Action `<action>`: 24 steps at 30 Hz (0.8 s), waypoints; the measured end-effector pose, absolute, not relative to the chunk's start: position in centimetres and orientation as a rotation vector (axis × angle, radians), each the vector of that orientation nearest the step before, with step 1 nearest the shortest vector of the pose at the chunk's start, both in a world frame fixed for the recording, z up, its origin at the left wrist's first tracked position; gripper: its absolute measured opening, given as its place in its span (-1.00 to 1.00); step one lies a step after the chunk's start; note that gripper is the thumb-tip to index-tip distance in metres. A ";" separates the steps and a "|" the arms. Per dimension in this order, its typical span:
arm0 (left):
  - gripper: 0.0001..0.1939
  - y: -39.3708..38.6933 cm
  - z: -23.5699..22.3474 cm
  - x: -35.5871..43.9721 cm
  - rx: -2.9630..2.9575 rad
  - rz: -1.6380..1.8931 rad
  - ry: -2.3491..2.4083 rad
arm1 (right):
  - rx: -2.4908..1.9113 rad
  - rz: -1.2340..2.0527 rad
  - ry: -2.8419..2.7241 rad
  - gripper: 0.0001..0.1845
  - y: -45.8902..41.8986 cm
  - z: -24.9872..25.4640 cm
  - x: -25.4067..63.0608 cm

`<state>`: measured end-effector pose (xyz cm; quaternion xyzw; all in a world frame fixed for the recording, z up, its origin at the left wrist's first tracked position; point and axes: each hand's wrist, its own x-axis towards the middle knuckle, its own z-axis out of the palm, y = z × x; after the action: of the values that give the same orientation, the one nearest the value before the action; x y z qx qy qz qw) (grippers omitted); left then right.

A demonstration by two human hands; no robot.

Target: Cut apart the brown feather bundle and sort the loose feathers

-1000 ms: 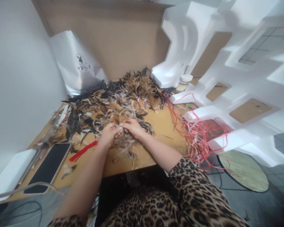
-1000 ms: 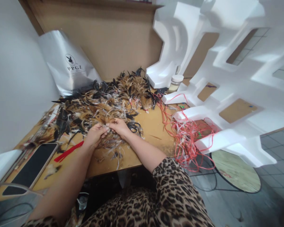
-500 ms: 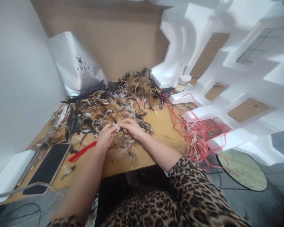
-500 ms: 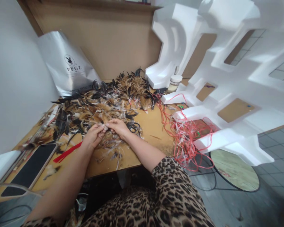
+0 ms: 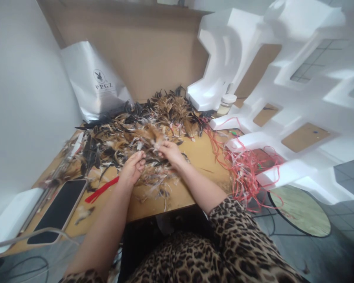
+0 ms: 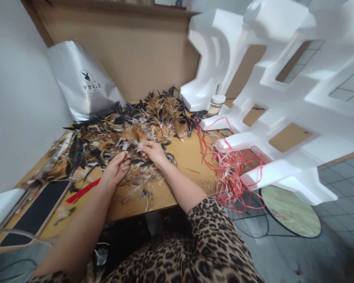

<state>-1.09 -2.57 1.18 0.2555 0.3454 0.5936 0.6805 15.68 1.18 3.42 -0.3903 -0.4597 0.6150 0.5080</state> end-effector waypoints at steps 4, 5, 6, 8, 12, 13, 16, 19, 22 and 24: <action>-0.78 -2.3 1.0 -1.4 0.521 1.317 0.731 | -1.000 1.177 -0.856 -0.65 4.5 3.8 20.9; -0.80 -2.3 1.0 -1.5 0.507 1.310 0.721 | -1.061 1.092 -0.812 -0.67 5.2 3.7 22.5; -0.81 -2.3 1.0 -1.5 0.494 1.303 0.711 | -1.149 1.026 -0.800 -0.69 5.9 3.6 24.0; -0.84 -2.3 1.1 -1.5 0.477 1.289 0.693 | -1.223 0.952 -0.788 -0.73 6.9 3.0 26.9; -0.88 -2.4 1.3 -1.4 0.461 1.296 0.695 | -1.585 0.590 -0.962 -0.76 8.3 1.5 30.8; -0.89 -2.3 1.3 -1.5 0.458 1.300 0.700 | -1.623 0.559 -0.974 -0.76 8.6 1.1 31.3; -0.90 -2.2 1.2 -1.6 0.451 1.308 0.708 | -1.706 0.509 -0.998 -0.74 9.5 0.1 32.3; -0.91 -2.2 1.0 -1.8 0.443 1.314 0.705 | -1.768 0.469 -1.041 -0.72 9.9 -0.3 32.6; -0.93 -2.2 1.0 -1.8 0.436 1.318 0.698 | -1.794 0.414 -1.074 -0.71 9.5 -0.1 32.8; -0.93 -2.2 1.0 -1.8 0.431 1.321 0.701 | -1.831 0.313 -1.083 -0.70 9.1 0.3 32.8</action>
<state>-1.80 -2.17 1.01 0.1942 0.3163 0.5959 0.7122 32.84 9.05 0.28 -0.7491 -0.4431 0.1279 0.4755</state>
